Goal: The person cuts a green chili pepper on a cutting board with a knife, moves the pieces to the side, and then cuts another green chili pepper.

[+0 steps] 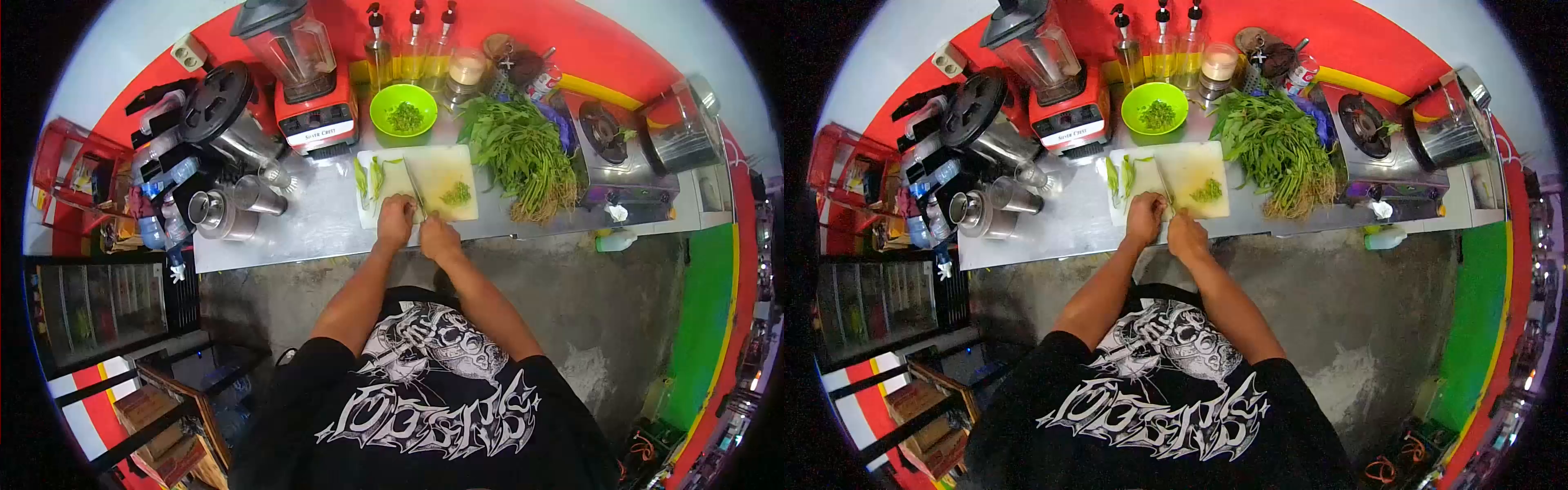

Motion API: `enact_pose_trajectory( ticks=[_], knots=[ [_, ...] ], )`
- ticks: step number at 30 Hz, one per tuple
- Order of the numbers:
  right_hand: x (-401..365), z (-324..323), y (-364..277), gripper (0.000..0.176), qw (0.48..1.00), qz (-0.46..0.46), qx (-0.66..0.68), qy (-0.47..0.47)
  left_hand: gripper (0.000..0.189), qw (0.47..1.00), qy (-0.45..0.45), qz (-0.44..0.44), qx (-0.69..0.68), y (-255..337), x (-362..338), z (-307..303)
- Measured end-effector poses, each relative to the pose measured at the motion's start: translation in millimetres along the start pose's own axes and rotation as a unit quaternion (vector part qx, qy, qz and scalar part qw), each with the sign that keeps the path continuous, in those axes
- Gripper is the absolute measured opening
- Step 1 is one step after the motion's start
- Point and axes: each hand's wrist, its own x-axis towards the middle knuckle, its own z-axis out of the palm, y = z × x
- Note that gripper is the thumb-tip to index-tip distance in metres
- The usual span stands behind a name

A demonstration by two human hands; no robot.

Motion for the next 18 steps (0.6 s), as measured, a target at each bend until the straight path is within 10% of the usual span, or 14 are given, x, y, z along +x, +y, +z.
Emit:
enact_pose_trajectory(
  ticks=[18],
  knots=[
    [-5, 11, -6, 0.034, 0.999, 0.024, 0.033, 0.024, 0.01, 0.999, 0.011, -0.03, 0.015, 2, 0, -4]
  ],
)
